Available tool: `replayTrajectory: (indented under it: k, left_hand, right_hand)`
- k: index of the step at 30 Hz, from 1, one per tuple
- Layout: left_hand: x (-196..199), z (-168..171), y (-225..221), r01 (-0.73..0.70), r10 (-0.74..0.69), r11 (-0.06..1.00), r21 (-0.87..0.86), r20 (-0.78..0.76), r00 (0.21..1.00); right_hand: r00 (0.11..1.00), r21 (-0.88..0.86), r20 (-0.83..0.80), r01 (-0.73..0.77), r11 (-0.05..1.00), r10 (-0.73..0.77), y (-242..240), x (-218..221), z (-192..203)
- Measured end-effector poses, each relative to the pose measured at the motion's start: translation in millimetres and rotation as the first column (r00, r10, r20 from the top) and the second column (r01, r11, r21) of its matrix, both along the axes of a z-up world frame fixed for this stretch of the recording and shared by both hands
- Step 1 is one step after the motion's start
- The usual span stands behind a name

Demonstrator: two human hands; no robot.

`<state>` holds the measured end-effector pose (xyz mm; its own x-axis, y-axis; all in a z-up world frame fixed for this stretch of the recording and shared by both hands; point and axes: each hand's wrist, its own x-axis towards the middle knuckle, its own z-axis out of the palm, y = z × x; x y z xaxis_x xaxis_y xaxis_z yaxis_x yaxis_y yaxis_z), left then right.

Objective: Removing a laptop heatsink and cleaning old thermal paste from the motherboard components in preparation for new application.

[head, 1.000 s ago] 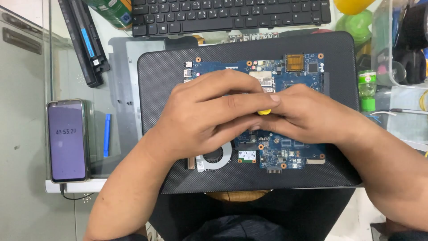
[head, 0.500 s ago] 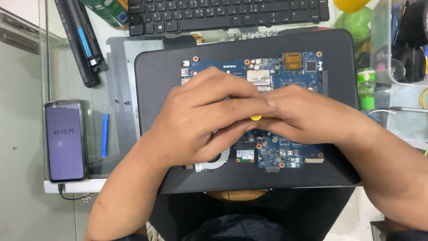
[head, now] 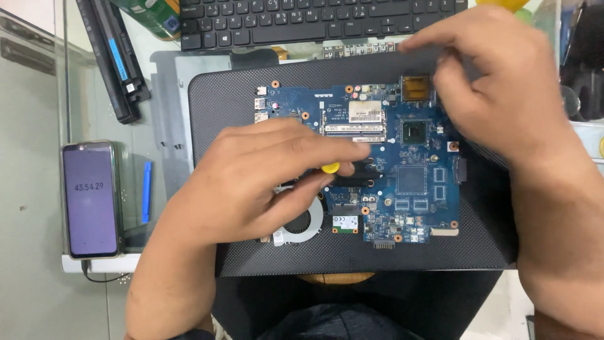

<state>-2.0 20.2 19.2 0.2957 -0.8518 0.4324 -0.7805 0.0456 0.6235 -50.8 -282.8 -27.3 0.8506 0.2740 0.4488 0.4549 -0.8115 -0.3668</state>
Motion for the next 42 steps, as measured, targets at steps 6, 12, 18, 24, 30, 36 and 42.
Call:
replayTrajectory:
  k: [6, 12, 18, 24, 30, 36, 42]
  left_hand:
    - [3.8, 5.6, 1.7, -0.001, 0.001, 0.999, 0.039, 0.008, 1.0]
    - [-4.1, 9.3, -7.0, 0.038, -0.042, 0.998, 0.051, 0.085, 0.995]
    - [-11.7, -11.0, 1.7, -0.164, 0.143, 0.98, 0.111, 0.175, 0.974]
    - [-12.9, -13.4, -13.6, -0.199, 0.213, 0.977, -0.075, 0.317, 0.924]
    - [-15.6, -4.6, -16.7, -0.031, 0.047, 0.995, -0.092, 0.171, 0.984]
    - [-20.2, -5.0, -15.5, -0.127, 0.128, 0.992, -0.017, 0.051, 0.991]
    - [-15.1, -14.4, -25.5, -0.165, 0.162, 0.986, 0.031, 0.085, 0.983]
  right_hand:
    - [0.987, -0.178, 0.034, 0.159, 0.971, -0.156, -38.4, 0.4, -21.8]
    - [0.979, -0.213, 0.004, 0.202, 0.956, -0.206, -37.4, 7.0, -30.1]
    - [0.99, -0.151, -0.002, 0.142, 0.978, -0.144, -29.3, 9.1, -28.7]
    - [0.99, -0.166, -0.005, 0.135, 0.977, -0.138, -31.5, 12.4, -36.0]
    - [0.99, -0.204, 0.006, 0.136, 0.97, -0.138, -30.1, 12.2, -37.0]
    - [0.99, -0.187, -0.023, 0.133, 0.973, -0.14, -27.4, 13.6, -36.8]
    - [0.984, -0.28, -0.015, 0.168, 0.945, -0.18, -27.0, 12.3, -40.3]
